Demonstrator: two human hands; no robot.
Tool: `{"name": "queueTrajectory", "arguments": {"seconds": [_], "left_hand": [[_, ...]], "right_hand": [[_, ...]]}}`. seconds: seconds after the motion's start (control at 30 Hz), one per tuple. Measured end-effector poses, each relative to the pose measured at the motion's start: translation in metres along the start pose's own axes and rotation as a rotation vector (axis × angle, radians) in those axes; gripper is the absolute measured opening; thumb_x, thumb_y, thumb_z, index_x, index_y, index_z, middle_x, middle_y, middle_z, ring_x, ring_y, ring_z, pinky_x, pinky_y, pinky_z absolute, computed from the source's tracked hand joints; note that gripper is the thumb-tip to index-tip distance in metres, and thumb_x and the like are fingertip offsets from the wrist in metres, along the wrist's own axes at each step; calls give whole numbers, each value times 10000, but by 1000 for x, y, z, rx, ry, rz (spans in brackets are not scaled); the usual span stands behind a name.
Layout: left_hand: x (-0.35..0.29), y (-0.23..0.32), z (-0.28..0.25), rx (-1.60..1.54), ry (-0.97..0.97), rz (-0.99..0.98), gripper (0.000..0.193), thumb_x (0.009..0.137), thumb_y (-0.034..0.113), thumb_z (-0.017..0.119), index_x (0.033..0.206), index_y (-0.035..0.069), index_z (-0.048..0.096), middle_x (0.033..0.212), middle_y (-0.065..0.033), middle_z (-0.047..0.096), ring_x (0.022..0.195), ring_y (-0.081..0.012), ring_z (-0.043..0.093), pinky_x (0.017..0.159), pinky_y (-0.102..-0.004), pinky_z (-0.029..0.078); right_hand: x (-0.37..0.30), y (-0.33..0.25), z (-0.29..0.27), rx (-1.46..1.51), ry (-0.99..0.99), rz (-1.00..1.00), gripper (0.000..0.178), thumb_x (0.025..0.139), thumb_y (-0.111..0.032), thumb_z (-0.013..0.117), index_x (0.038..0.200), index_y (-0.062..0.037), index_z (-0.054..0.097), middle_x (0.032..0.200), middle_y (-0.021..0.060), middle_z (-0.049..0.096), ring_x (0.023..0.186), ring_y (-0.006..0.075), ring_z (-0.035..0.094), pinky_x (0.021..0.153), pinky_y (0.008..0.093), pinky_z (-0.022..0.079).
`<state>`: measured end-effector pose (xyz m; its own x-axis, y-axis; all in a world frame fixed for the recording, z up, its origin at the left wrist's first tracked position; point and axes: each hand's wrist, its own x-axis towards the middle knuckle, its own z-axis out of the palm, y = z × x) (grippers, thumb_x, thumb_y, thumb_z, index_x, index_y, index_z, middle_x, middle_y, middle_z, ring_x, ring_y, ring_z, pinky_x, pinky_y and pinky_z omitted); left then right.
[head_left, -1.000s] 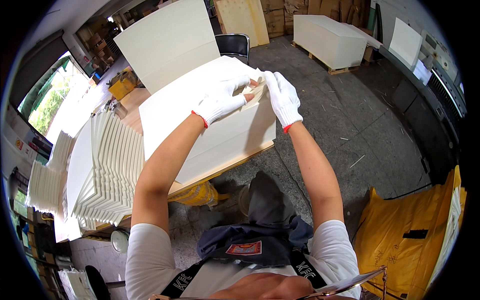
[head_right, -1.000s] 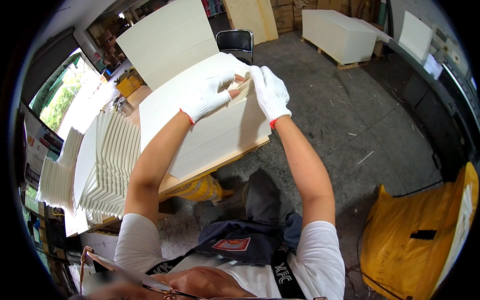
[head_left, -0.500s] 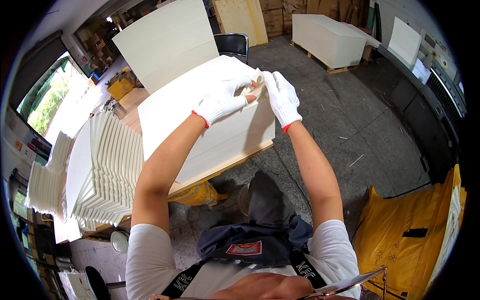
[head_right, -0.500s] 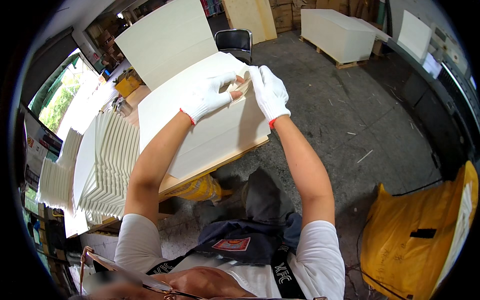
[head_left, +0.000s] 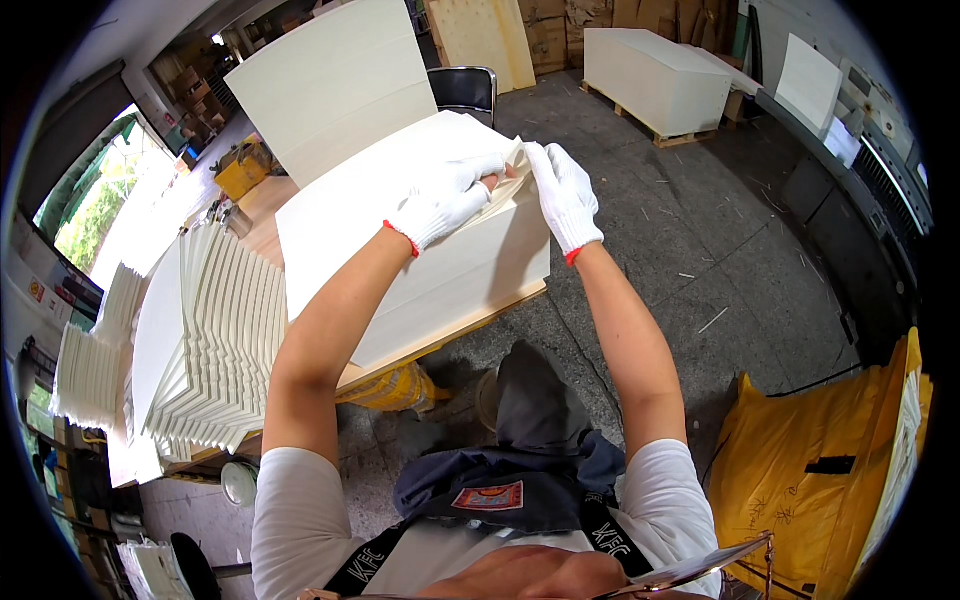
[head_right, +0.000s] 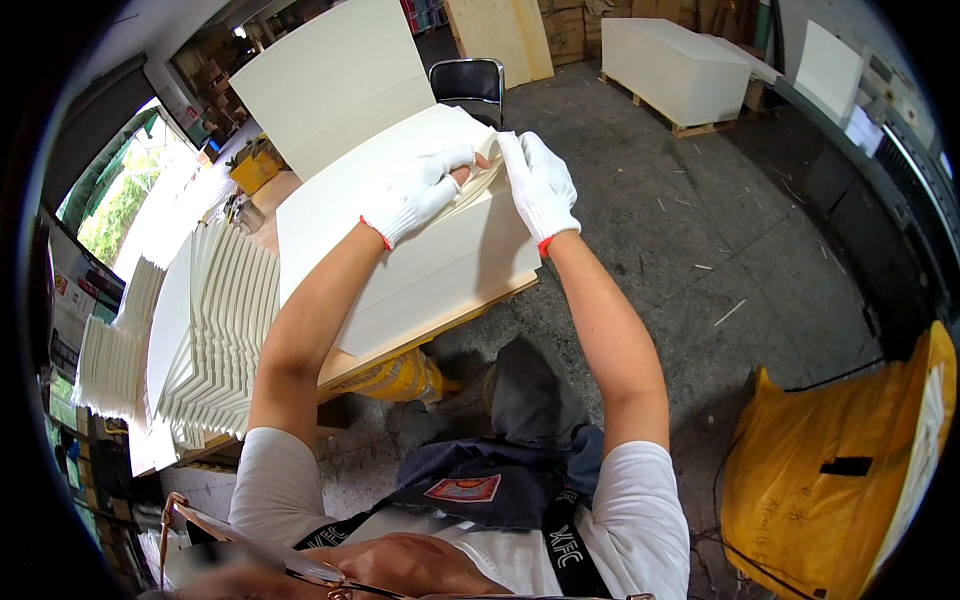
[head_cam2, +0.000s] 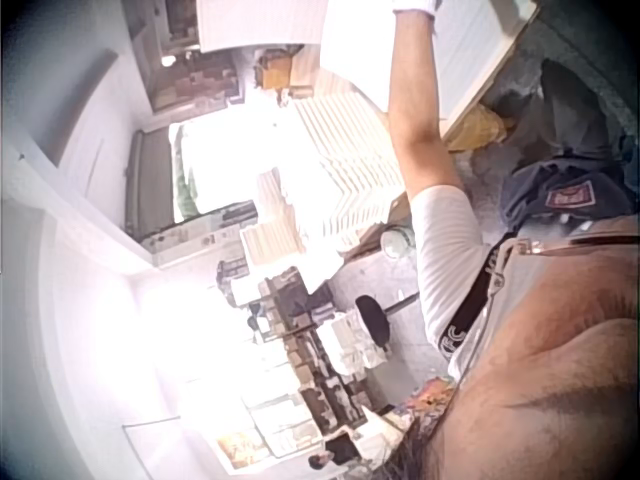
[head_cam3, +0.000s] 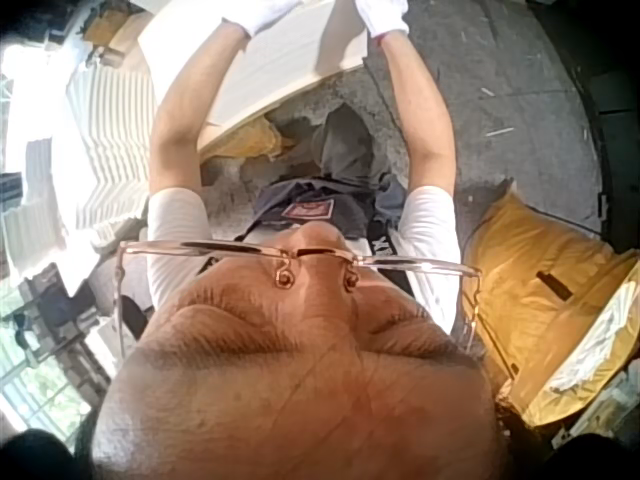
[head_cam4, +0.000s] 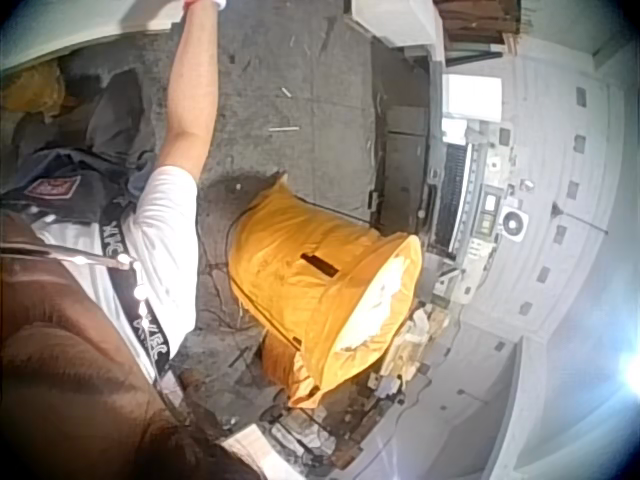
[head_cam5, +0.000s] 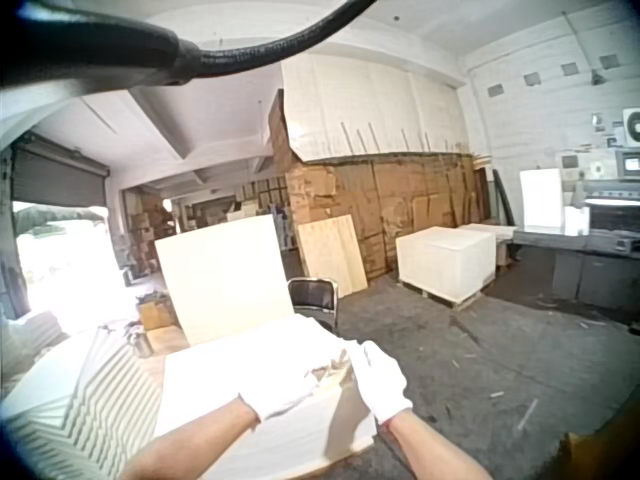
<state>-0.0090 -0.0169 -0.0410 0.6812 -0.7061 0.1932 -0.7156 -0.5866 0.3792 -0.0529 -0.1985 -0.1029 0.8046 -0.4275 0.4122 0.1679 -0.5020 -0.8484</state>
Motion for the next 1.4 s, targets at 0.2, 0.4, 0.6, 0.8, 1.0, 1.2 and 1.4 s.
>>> {"name": "queueTrajectory", "arguments": {"seconds": [0.2,0.4,0.6,0.8,1.0,1.2,1.4], "left_hand": [[-10,18,-4,-170,-22,-92,419,856,198,736,1265,150,658,1015,-115,728,843,-230,715,780,-346,570],[-10,1,9,-38,143,177,447,875,153,635,1322,177,641,1052,-162,725,875,-296,723,817,-383,570],[-13,7,4,194,90,87,377,928,251,561,1294,196,637,999,-105,726,830,-274,714,778,-389,559],[10,-6,12,357,132,101,353,918,307,571,1226,170,676,1090,-94,720,938,-308,701,812,-403,551],[27,-22,17,284,120,81,355,915,283,596,1249,190,672,1153,-134,709,997,-334,686,881,-410,537],[3,-20,9,-23,67,45,424,943,287,561,1348,191,641,1263,-118,688,1097,-291,673,972,-381,508],[-1,2,4,-100,4,-92,396,924,257,653,1306,154,670,1127,-91,716,952,-169,657,897,-316,506]], "right_hand": [[-1,1,1,43,11,0,558,997,-574,444,903,-47,603,846,206,628,834,402,614,751,442,462],[2,6,-11,52,-5,34,615,971,-646,439,962,-66,643,895,183,686,878,374,653,792,444,477],[-8,0,-36,-545,-271,-96,602,961,-653,465,980,-89,676,884,160,705,877,350,686,775,446,506],[2,11,-38,-698,-185,-483,447,961,-533,548,942,-105,677,810,139,675,800,327,668,719,449,516],[18,5,-35,-652,-161,-586,490,989,-571,486,977,-111,655,880,145,677,842,345,653,742,457,497],[9,-9,-17,-135,-200,-38,542,1015,-559,376,968,-85,635,887,174,679,931,396,642,813,476,476],[0,4,-5,-50,-29,-33,538,1018,-558,380,959,-78,616,907,201,651,925,426,620,805,482,462]]}}
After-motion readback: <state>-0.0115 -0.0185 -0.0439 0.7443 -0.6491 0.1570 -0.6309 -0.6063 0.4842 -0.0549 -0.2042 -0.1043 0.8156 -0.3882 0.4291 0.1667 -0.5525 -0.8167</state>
